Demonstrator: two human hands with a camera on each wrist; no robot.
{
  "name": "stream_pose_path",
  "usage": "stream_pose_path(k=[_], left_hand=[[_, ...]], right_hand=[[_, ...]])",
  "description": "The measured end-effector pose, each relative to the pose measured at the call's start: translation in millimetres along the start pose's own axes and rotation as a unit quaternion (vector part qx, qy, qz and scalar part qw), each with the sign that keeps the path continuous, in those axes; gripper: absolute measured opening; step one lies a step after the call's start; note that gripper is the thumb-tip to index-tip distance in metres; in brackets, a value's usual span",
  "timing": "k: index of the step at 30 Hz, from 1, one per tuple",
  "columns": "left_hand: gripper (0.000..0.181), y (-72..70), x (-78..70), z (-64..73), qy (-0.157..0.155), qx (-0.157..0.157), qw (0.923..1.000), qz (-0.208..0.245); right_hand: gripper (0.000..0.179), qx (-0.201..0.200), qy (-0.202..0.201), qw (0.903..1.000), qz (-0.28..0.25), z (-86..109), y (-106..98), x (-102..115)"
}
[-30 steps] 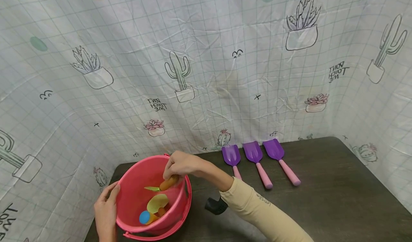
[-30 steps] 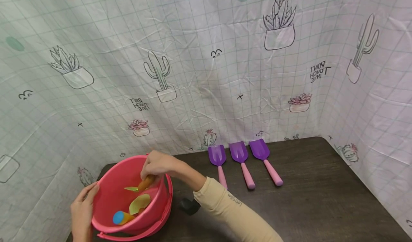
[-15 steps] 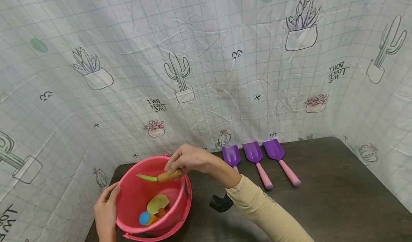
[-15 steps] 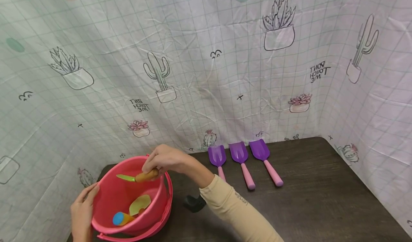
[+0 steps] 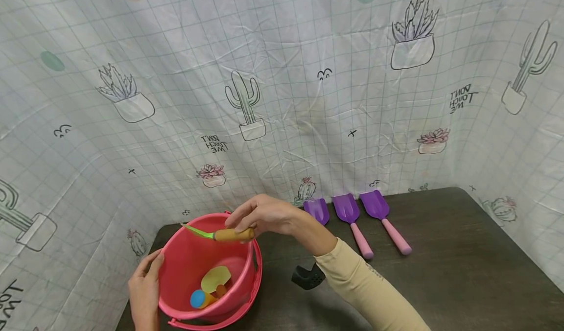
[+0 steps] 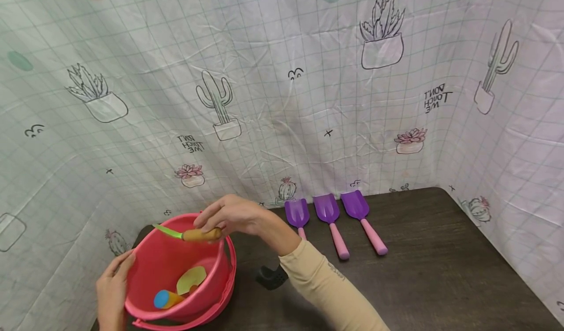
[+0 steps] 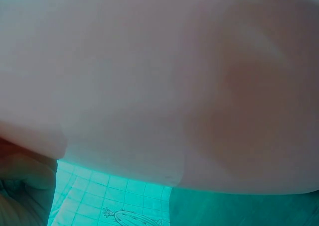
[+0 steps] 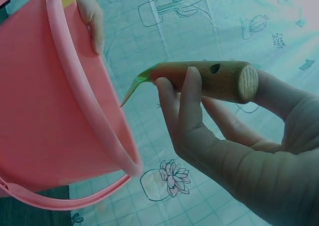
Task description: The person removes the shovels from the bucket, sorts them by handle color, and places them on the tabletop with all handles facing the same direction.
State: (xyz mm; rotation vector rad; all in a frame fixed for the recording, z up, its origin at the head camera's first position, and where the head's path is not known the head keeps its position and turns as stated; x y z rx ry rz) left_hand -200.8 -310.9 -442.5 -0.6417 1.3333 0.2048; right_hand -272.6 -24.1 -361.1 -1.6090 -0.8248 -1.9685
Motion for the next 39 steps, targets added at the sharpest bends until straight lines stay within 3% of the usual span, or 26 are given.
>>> stream_pose_path(k=[13, 25, 32, 39], left_hand=[[0.059, 0.5, 1.0, -0.9, 0.0, 0.0, 1.0, 0.002], [0.061, 0.3, 0.4, 0.7, -0.008, 0.006, 0.9999, 0.004], [0.058, -0.1, 0.2, 0.8, -0.004, 0.002, 1.0, 0.0], [0.057, 0.0, 0.7, -0.1, -0.006, -0.001, 1.0, -0.002]], right_hand=[[0.052, 0.012, -0.013, 0.9978, -0.064, 5.7, -6.8, 1.9], [0.053, -0.011, -0.027, 0.9976, -0.063, 13.4, -20.1, 3.3], [0.055, -0.004, -0.037, 0.9965, -0.074, 16.1, -25.7, 0.4], [0.044, -0.019, -0.047, 0.9932, -0.105, 19.4, -32.7, -0.8]])
Point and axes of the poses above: each hand's wrist, its own z-axis away from the middle knuckle, its own y-axis out of the palm, x = y × z, the point moved 5 cm from there along -z, towards the middle knuckle, and after that the axes turned 1 degree about x, right-handed, at the moved point
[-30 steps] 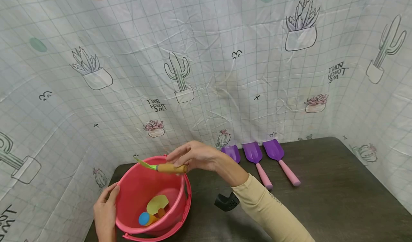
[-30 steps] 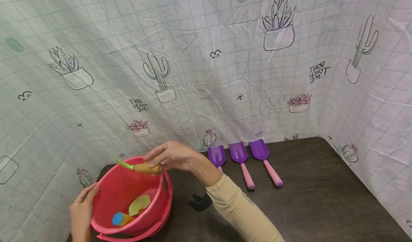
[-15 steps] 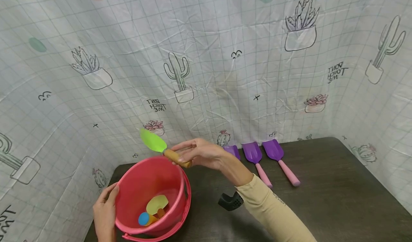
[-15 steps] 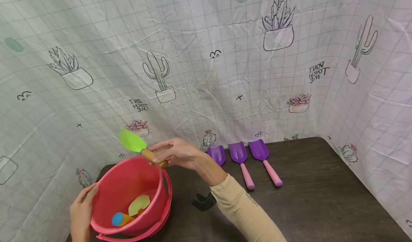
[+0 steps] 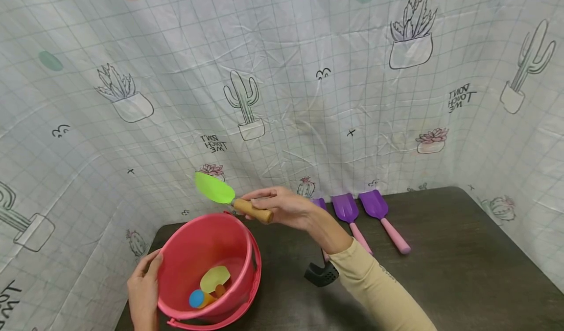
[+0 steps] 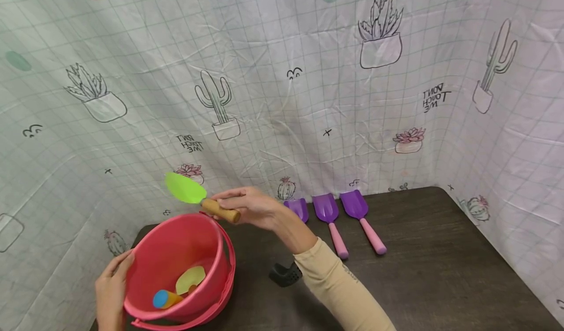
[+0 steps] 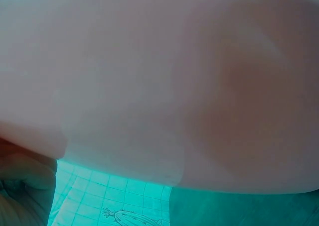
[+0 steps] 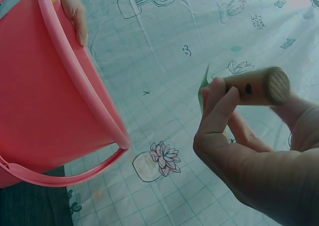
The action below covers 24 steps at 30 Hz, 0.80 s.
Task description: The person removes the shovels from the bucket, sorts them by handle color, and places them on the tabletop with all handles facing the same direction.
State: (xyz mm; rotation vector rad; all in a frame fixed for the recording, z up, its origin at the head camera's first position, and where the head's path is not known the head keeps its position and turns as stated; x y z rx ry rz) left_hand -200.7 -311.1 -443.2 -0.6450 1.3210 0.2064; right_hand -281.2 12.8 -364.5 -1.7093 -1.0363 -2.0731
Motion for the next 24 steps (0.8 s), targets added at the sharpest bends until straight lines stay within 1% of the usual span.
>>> stream_pose_path(k=[6, 9, 13, 17, 24], left_hand=[[0.058, 0.2, -1.1, 0.6, 0.003, -0.002, 1.0, 0.001], [0.057, 0.3, -1.7, 0.8, 0.005, -0.002, 1.0, -0.004], [0.057, -0.2, -1.5, 1.1, 0.006, -0.003, 1.0, -0.007], [0.058, 0.0, -1.3, 1.4, 0.004, -0.001, 1.0, -0.003], [0.058, -0.7, -1.2, 1.2, 0.006, -0.005, 1.0, 0.003]], right_hand=[[0.041, -0.02, -0.003, 0.9994, -0.028, 3.9, -3.0, 2.5], [0.041, -0.037, -0.008, 0.9983, -0.044, 6.2, -7.7, 3.5], [0.045, -0.046, -0.018, 0.9979, -0.04, 9.1, -15.1, 4.8], [0.05, -0.05, -0.016, 0.9983, -0.025, 12.3, -22.4, 5.4], [0.055, -0.053, -0.008, 0.9979, -0.036, 18.9, -34.1, 6.6]])
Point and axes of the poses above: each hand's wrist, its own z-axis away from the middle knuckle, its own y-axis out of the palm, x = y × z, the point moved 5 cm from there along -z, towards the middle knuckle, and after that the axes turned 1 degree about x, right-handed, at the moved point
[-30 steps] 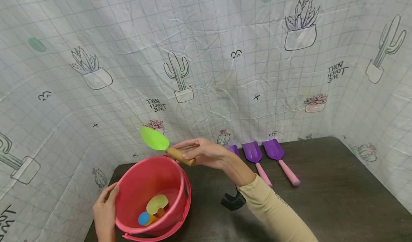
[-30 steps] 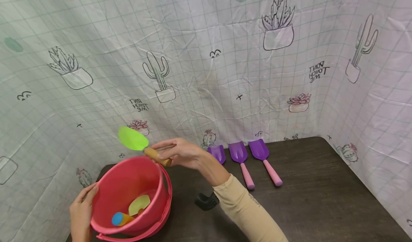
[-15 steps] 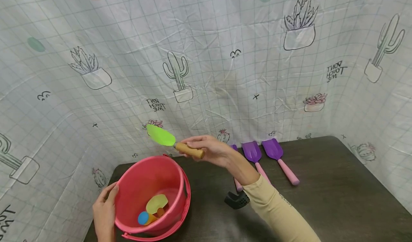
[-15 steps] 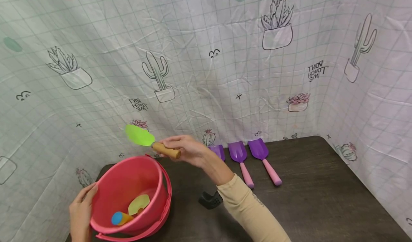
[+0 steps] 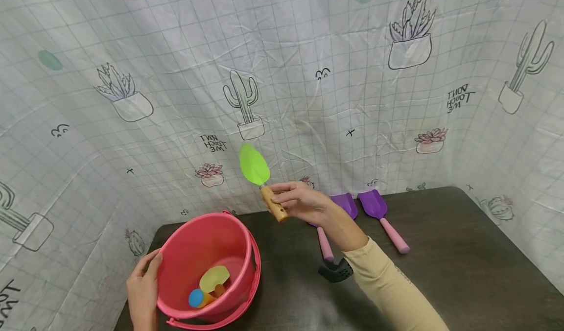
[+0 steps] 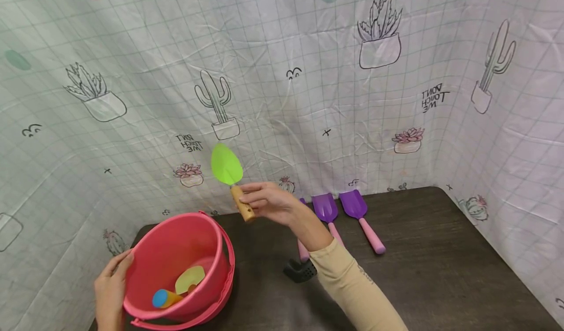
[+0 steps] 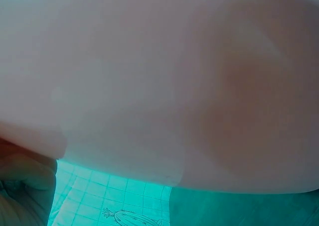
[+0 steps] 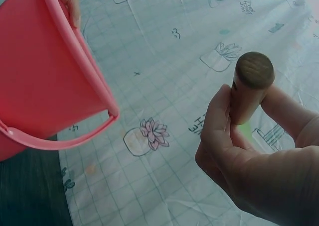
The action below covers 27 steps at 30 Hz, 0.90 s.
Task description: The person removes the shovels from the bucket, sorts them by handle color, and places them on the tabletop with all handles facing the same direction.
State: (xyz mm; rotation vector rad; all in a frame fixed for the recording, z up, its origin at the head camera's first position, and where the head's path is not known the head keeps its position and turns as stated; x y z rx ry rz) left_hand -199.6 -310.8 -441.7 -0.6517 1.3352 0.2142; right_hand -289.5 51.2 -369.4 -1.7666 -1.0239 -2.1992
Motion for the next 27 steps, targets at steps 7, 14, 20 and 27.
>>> stream_pose_path(k=[7, 14, 20, 27], left_hand=[[0.058, -0.1, 1.1, -1.5, -0.003, 0.002, 1.0, 0.008], [0.058, 0.4, 1.6, -1.5, -0.004, 0.001, 1.0, 0.004], [0.058, 0.8, 1.8, -1.2, -0.005, 0.001, 1.0, 0.0], [0.058, 0.9, 1.9, -0.7, -0.005, 0.0, 1.0, 0.006]], right_hand=[[0.057, -0.004, -0.004, 1.0, 0.004, 8.7, -7.3, 0.2], [0.059, -0.019, -0.007, 0.9997, 0.009, 16.2, -15.3, -0.9], [0.055, -0.031, -0.006, 0.9995, 0.009, 23.1, -18.5, 0.5], [0.032, -0.042, -0.003, 0.9991, -0.008, 29.4, -22.4, -1.2]])
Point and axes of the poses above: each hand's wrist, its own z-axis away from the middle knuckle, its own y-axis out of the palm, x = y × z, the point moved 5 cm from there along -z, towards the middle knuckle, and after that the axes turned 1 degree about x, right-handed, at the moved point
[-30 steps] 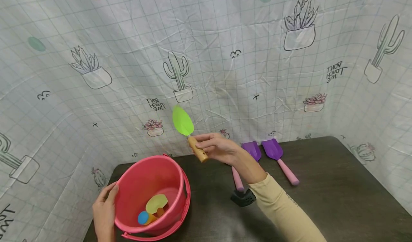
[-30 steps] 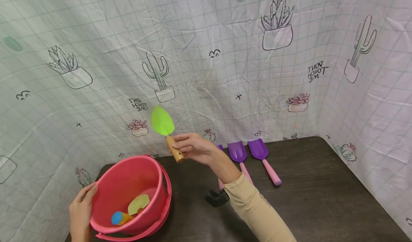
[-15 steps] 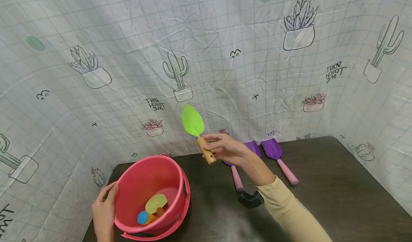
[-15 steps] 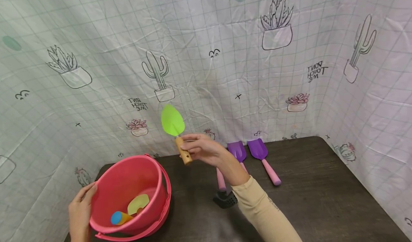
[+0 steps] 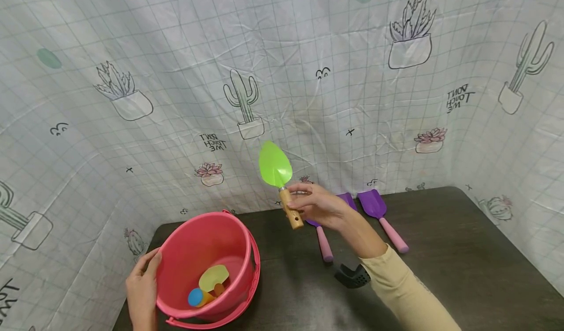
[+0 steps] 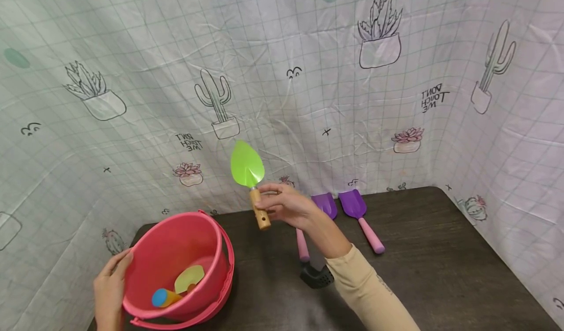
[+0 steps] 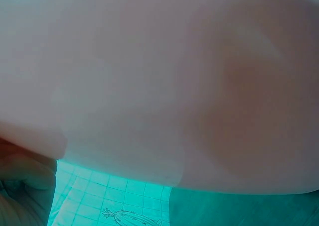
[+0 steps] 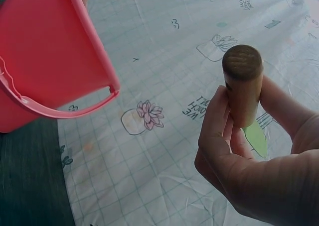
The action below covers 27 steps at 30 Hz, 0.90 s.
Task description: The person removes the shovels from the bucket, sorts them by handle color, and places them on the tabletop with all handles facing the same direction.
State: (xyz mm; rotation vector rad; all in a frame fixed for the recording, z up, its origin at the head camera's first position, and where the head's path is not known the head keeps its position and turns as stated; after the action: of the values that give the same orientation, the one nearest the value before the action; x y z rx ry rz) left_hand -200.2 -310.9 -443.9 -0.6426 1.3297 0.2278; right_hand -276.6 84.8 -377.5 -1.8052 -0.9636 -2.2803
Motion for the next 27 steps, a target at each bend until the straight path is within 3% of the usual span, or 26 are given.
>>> stream_pose_path(k=[8, 27], left_hand=[[0.058, 0.1, 0.2, -0.7, 0.0, 0.001, 1.0, -0.003], [0.057, -1.2, -2.8, -1.0, 0.004, 0.002, 1.0, -0.005]], right_hand=[[0.045, -0.003, 0.007, 0.9999, 0.013, 5.3, -5.7, -1.7], [0.033, -0.011, -0.006, 0.9995, 0.029, 18.4, -17.5, -1.6]])
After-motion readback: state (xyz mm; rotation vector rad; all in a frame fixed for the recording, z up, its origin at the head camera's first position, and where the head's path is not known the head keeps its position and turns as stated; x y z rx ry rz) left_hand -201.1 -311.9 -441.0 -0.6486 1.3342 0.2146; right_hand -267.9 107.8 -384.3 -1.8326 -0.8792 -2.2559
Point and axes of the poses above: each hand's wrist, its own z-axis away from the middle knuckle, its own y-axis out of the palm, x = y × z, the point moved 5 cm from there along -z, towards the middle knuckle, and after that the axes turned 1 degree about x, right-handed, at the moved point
